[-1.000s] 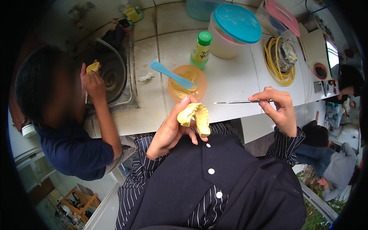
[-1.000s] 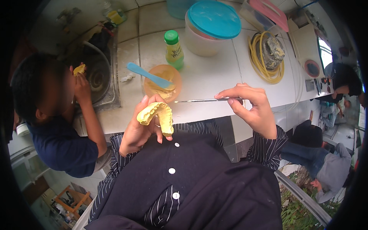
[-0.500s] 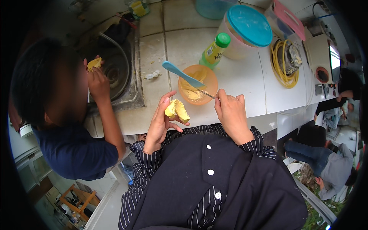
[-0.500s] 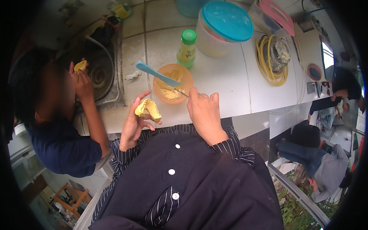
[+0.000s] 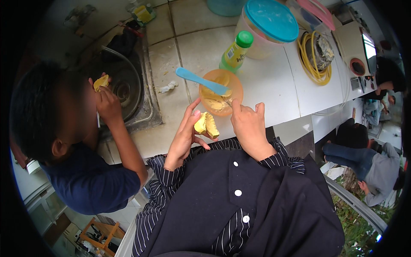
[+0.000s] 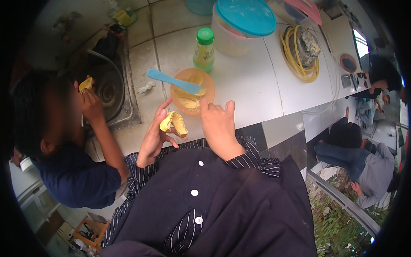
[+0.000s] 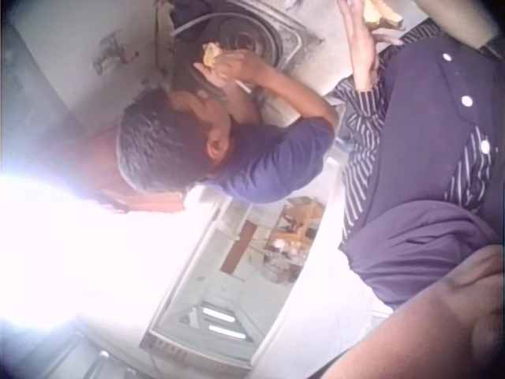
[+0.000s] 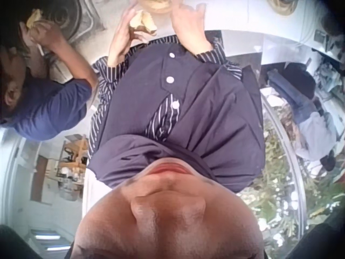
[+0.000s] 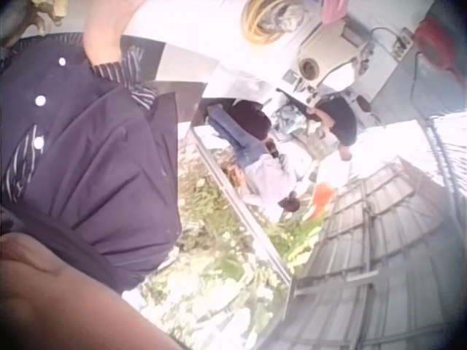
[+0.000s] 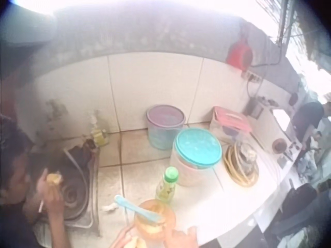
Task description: The person uses a metal sculpting tool to shape a yellow dental mold held in their left hand. A boy stands nearby, also working on a similar mold. The person then washes their hands and the tools in the sink.
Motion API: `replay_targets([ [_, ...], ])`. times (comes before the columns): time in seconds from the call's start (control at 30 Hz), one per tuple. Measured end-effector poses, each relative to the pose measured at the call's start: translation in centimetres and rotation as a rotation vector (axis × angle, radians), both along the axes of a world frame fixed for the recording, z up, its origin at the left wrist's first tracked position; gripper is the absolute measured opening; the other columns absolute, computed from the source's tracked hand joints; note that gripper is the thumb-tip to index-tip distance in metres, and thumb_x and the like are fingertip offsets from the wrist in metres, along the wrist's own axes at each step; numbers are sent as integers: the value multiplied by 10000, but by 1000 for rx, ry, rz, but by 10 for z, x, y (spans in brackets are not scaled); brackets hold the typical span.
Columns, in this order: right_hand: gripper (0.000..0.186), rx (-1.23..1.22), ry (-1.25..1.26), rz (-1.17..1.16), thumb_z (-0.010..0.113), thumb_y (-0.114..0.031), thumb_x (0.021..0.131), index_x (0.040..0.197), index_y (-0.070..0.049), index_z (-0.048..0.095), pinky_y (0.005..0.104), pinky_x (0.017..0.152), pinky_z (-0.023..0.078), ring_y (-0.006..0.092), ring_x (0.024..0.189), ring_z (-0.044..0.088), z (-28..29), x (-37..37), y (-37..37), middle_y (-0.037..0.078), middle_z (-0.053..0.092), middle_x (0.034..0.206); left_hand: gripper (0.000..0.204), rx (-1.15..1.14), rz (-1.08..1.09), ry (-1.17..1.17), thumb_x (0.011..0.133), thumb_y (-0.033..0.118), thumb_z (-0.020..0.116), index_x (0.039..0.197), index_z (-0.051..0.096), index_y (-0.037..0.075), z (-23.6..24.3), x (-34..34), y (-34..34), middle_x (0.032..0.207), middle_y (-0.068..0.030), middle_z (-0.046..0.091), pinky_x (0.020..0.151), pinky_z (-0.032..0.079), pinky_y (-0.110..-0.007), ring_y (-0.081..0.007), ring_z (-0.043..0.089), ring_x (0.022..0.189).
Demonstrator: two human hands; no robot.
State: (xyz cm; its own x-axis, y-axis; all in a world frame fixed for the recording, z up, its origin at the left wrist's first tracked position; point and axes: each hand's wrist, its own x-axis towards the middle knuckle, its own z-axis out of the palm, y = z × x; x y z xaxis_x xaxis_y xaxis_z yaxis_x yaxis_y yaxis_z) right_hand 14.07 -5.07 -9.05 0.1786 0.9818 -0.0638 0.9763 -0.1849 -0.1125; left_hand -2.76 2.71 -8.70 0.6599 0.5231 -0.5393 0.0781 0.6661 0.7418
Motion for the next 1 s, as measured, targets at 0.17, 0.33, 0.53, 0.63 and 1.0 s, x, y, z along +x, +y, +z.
replay_targets([
  [0.17,295,-38,65,-2,598,-38,733,1006,-38,488,390,808,336,195,646,609,0,-14,-4,40,585,662,671,-15,-10,-19,954,482,386,1483,146,146,-1,1,0,1051,-141,586,454,557,-267,-254,679,736],
  [0.33,146,39,384,-82,524,-57,863,994,-17,475,366,770,344,248,629,591,-8,-11,-10,73,604,685,667,-19,-11,-29,956,475,400,1487,134,170,-2,1,-2,1118,-155,580,459,553,-258,-246,684,755],
  [0.53,127,21,1300,-413,503,-158,949,929,-33,498,228,618,336,85,603,416,-10,21,-22,25,487,605,709,-4,53,-27,941,546,361,1478,175,122,2,-2,-2,1016,-137,585,447,555,-263,-269,678,730],
  [0.63,137,52,1522,-375,525,-164,942,939,-29,548,224,632,337,47,660,393,-5,44,-34,-48,475,651,678,6,147,-21,950,544,342,1417,244,62,9,-3,-3,1025,-166,595,468,565,-264,-274,683,732],
  [1.0,238,107,1199,69,548,-45,915,1133,9,629,231,706,439,135,748,614,94,115,-60,97,692,953,491,-40,10,-260,972,513,322,1115,425,55,61,32,-19,914,-138,621,466,559,-262,-269,681,718],
])
